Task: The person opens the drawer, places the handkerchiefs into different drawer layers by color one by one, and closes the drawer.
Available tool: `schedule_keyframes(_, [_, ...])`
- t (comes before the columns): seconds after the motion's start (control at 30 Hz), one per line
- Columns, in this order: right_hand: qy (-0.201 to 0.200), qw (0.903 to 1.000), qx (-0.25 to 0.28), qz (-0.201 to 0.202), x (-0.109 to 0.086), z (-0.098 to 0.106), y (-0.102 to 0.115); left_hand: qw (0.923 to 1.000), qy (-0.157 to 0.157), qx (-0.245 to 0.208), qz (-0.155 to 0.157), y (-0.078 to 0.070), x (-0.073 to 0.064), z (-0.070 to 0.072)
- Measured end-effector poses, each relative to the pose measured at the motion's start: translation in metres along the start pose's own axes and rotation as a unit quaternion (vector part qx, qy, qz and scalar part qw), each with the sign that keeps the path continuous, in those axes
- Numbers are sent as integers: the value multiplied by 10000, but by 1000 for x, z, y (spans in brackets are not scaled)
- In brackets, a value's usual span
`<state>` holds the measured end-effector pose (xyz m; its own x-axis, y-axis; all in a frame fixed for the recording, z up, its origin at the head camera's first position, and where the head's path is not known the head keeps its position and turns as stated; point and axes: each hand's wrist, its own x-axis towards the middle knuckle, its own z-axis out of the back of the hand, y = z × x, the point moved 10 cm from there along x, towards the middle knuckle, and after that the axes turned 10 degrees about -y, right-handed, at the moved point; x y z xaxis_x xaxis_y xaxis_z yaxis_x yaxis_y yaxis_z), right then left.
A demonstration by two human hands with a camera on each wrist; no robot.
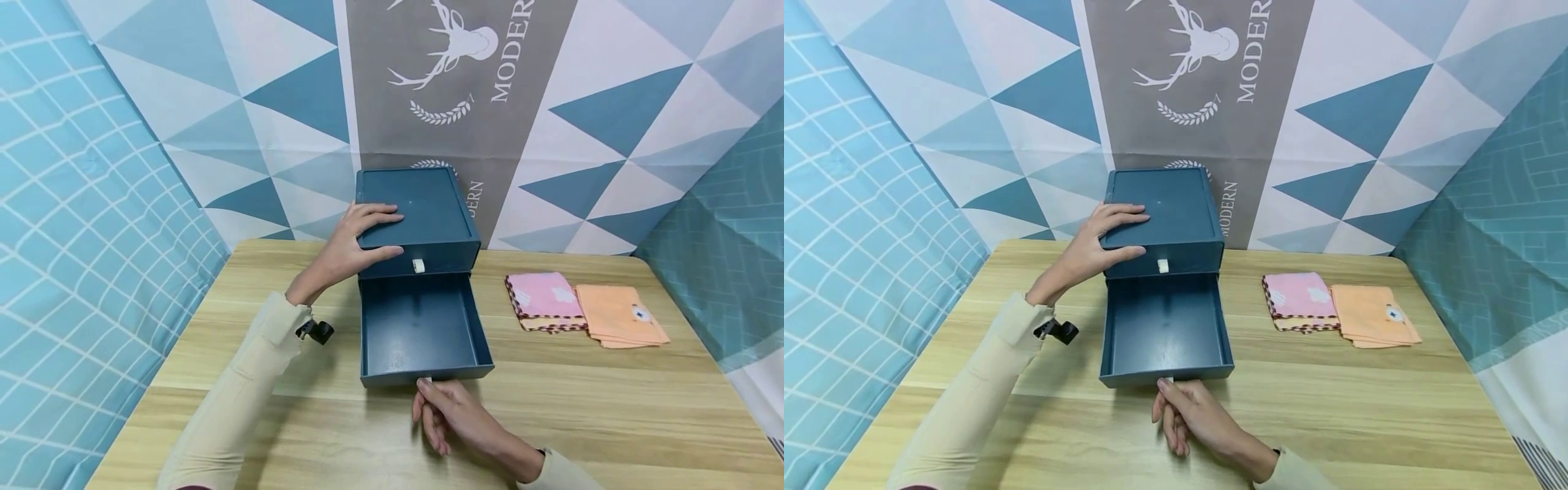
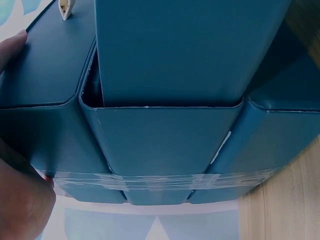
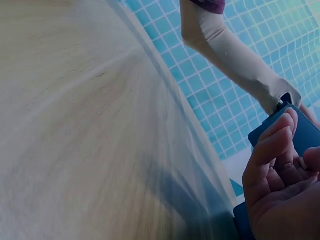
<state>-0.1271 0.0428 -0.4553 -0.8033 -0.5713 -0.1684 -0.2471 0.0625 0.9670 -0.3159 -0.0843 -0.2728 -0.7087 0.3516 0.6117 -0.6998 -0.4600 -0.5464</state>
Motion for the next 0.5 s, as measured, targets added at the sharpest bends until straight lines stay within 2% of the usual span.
schedule_keyframes(0.13, [399, 9987, 137, -284, -5, 5, -4, 10000, 8, 52, 7, 0, 1, -2])
schedule_keyframes(0.2, [739, 9967, 111, -324, -11, 10, -3, 10000, 24, 78, 3, 0, 1, -3])
schedule_keyframes(0.37, [1538, 9862, -610, -2, -31, 27, 9, 10000, 48, -37, 52, 0, -1, -4])
schedule_keyframes(0.5, [1886, 9735, -1286, -103, -45, 45, 18, 10000, 36, -60, 65, 0, -1, -2])
